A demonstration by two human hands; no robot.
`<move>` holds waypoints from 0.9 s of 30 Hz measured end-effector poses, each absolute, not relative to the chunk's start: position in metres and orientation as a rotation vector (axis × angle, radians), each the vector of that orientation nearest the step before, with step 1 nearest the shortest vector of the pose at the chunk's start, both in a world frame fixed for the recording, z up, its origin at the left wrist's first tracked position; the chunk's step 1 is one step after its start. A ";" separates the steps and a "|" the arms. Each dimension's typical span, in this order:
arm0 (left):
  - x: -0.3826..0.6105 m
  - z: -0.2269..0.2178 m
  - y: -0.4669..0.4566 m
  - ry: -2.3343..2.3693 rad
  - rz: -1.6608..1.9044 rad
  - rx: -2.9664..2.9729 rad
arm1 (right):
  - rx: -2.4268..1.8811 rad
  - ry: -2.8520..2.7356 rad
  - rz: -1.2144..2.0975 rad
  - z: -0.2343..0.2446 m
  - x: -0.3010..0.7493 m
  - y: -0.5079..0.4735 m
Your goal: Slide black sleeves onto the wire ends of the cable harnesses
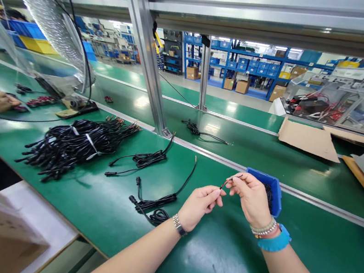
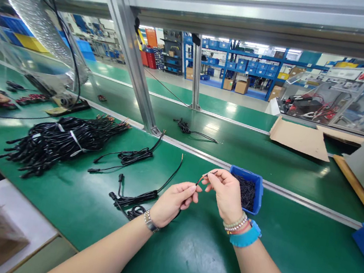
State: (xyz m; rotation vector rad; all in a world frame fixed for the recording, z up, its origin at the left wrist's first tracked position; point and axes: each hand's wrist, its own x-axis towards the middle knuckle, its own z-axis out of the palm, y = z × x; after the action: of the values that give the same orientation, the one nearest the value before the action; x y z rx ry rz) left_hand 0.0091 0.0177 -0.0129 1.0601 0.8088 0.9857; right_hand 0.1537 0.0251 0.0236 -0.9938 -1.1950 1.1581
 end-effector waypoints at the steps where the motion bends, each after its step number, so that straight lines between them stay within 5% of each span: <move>1: 0.009 -0.013 0.018 0.811 0.986 1.056 | -1.011 -1.207 1.152 0.024 0.154 0.025; 27: 0.007 -0.005 0.016 1.037 1.090 1.206 | -1.069 -1.250 1.178 0.029 0.157 0.024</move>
State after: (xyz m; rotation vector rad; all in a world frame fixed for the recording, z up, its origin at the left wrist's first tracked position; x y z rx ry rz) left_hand 0.0069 0.0156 -0.0053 1.2055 1.0365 1.0896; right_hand 0.1568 0.0242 0.0294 -1.0694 -1.2498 1.1781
